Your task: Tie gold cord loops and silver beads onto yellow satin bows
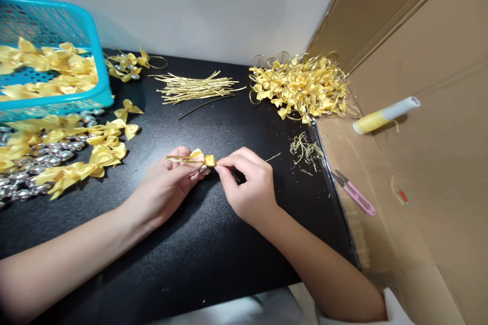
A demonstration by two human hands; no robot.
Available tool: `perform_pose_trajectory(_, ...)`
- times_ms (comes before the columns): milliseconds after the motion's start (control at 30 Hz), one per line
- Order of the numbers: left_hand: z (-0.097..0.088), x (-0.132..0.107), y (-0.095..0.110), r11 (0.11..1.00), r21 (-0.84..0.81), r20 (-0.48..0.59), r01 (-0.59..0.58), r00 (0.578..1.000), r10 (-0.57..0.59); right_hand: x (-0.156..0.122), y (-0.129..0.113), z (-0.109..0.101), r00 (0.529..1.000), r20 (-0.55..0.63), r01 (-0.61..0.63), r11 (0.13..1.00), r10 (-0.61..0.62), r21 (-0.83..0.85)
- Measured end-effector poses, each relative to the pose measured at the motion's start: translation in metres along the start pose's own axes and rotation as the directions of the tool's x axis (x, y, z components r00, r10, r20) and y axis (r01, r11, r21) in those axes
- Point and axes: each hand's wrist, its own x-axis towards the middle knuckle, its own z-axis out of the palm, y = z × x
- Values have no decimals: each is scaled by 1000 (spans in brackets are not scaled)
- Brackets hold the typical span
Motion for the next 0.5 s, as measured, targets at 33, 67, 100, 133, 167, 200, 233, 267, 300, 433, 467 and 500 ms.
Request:
perform_pose_trajectory(33, 0, 0, 0, 1000, 4, 1, -5, 1000, 5, -1, 0, 0, 1000, 3, -15, 1000, 15, -1)
perform_pose_trajectory(67, 0, 0, -1, 1000, 9, 1, -9, 1000, 9, -1, -1, 1, 1000, 4, -25, 1000, 26, -3)
perform_pose_trajectory(100, 0, 0, -1, 1000, 14, 0, -13, 1000, 13, -2, -1, 1, 1000, 3, -28, 1000, 28, -8)
perform_pose_trajectory(133, 0, -1, -1, 1000, 19, 0, -18, 1000, 18, -2, -1, 1, 1000, 2, -25, 1000, 25, -14)
perform_pose_trajectory(167, 0, -1, -1, 999, 23, -1, -23, 1000, 23, -2, -2, 1, 1000, 1, -18, 1000, 18, -22)
perform_pose_trajectory(200, 1, -2, -1, 999, 27, -2, -25, 1000, 25, -2, -2, 1, 1000, 0, -5, 999, 5, -33)
perform_pose_trajectory(233, 1, -2, 0, 999, 32, -6, -24, 1000, 24, -2, -3, 1, 1000, -1, 9, 999, -9, -45)
perform_pose_trajectory(267, 2, -3, 0, 999, 35, -9, -22, 1000, 22, -2, -3, 1, 1000, -2, 24, 998, -24, -57)
perform_pose_trajectory(300, 2, -3, 0, 999, 40, -12, -20, 1000, 20, -2, -4, 1, 999, -4, 37, 997, -38, -67)
perform_pose_trajectory(433, 3, -3, 0, 998, 64, -13, -20, 1000, 21, -3, -6, 2, 996, -13, 83, 992, -85, -95)
perform_pose_trajectory(467, 3, -2, 0, 998, 64, -15, -20, 1000, 21, -3, -6, 2, 996, -15, 88, 991, -90, -99)
perform_pose_trajectory(500, 3, -2, -1, 998, 62, -19, -19, 1000, 20, -3, -6, 3, 996, -18, 88, 991, -90, -97)
